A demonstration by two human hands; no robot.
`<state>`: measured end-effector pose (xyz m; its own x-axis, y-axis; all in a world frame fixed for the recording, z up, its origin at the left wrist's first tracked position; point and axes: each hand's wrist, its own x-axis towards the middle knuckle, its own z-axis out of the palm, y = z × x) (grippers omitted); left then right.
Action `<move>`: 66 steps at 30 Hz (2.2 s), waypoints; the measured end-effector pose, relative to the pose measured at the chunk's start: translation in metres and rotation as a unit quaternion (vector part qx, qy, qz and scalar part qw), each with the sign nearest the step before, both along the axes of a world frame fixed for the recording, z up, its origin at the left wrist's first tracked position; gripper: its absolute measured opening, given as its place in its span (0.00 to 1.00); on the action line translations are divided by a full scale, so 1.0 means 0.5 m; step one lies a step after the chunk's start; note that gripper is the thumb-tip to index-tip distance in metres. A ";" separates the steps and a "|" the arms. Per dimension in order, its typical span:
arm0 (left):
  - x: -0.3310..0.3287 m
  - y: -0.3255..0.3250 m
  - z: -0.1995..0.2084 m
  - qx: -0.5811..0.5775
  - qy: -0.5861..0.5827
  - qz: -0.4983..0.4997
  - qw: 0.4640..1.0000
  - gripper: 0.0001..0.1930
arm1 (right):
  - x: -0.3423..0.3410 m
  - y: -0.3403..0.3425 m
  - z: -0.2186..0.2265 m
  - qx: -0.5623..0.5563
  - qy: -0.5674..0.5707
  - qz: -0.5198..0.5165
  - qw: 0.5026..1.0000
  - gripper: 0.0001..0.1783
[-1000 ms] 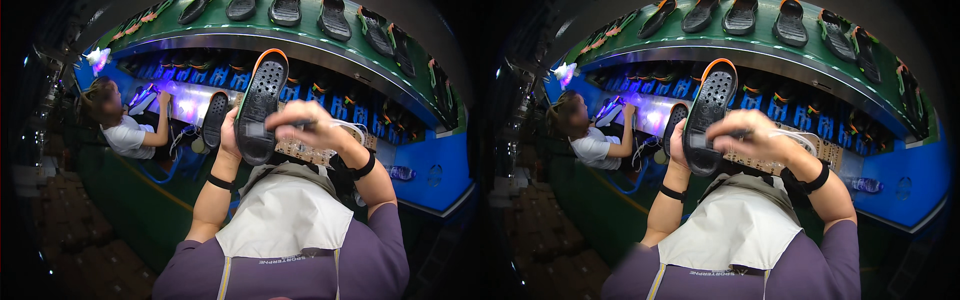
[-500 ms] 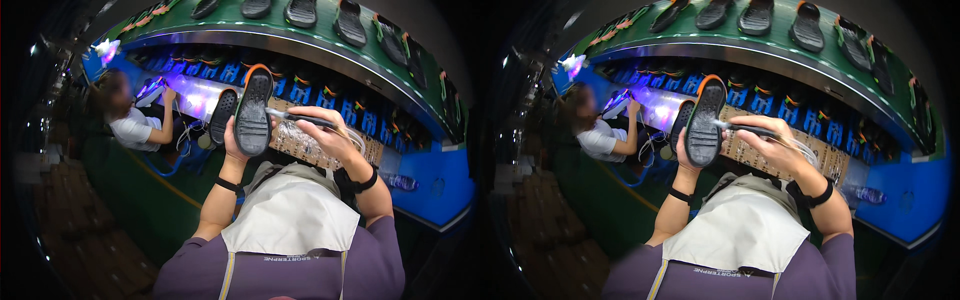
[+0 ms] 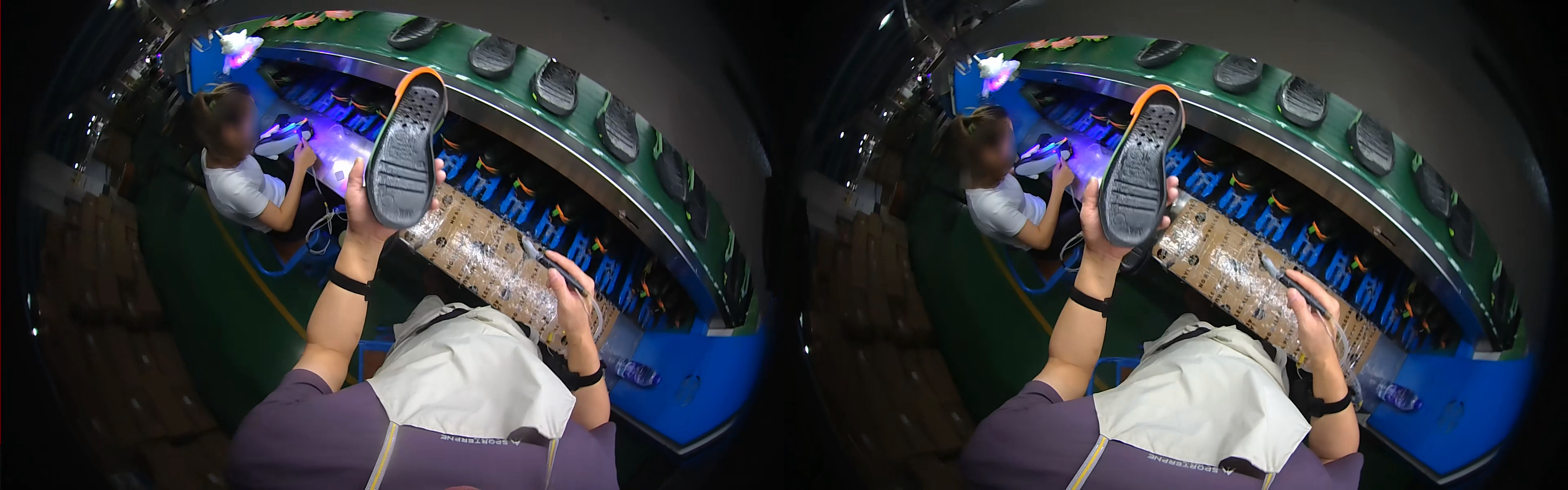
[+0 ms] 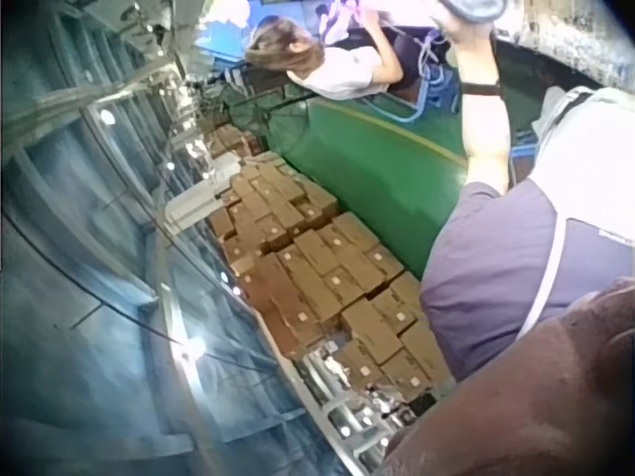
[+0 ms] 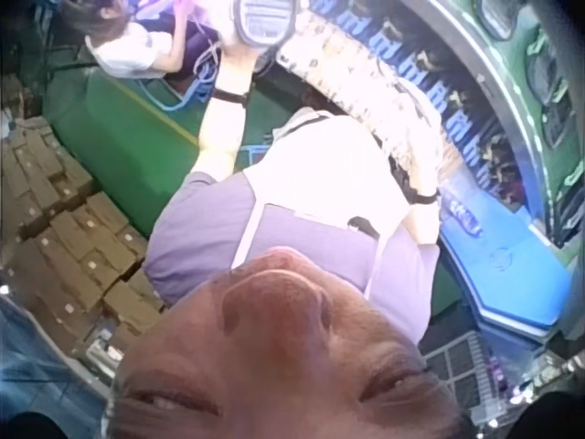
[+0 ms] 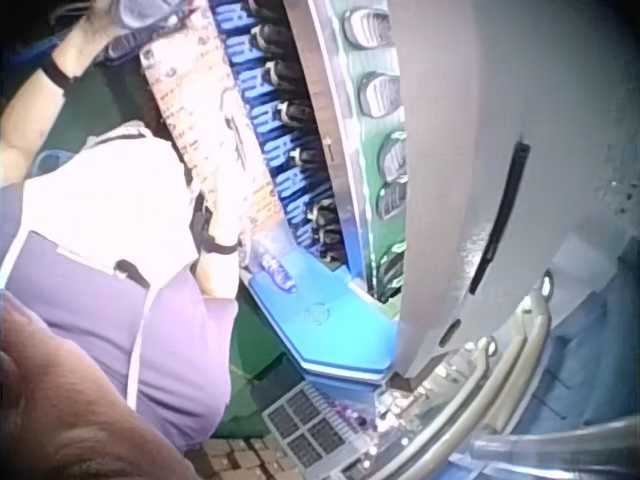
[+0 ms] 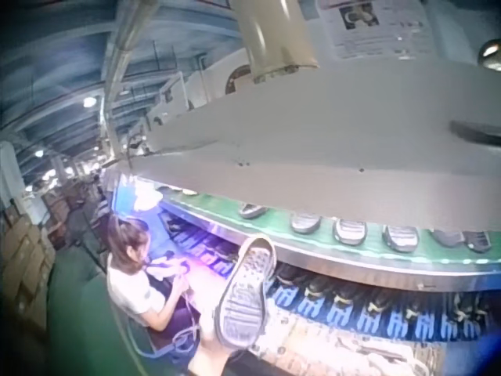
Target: Applying glue to shoe soles using a brush tool on an assembly line.
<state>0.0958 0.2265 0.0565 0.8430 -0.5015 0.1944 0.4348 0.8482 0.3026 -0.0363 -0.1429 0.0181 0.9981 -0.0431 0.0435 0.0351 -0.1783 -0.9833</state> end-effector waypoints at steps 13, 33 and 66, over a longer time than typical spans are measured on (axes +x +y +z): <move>0.344 0.141 0.179 0.133 -0.167 0.059 0.975 0.47 | 0.008 -0.010 -0.025 -0.042 0.026 -0.051 0.997 0.18; 0.938 0.533 -0.038 0.809 -0.353 0.431 0.188 0.41 | 0.215 0.145 -0.056 -0.125 0.126 -0.072 0.981 0.18; 0.991 0.522 0.084 0.923 -0.142 0.320 0.160 0.31 | 0.239 0.128 -0.059 -0.212 0.115 -0.048 0.969 0.20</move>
<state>0.5912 0.4874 0.0986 0.9253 0.2453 0.2892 0.1836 -0.9571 0.2242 0.0834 -0.0790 -0.0116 0.9757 -0.1630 -0.1463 -0.2135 -0.5591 -0.8011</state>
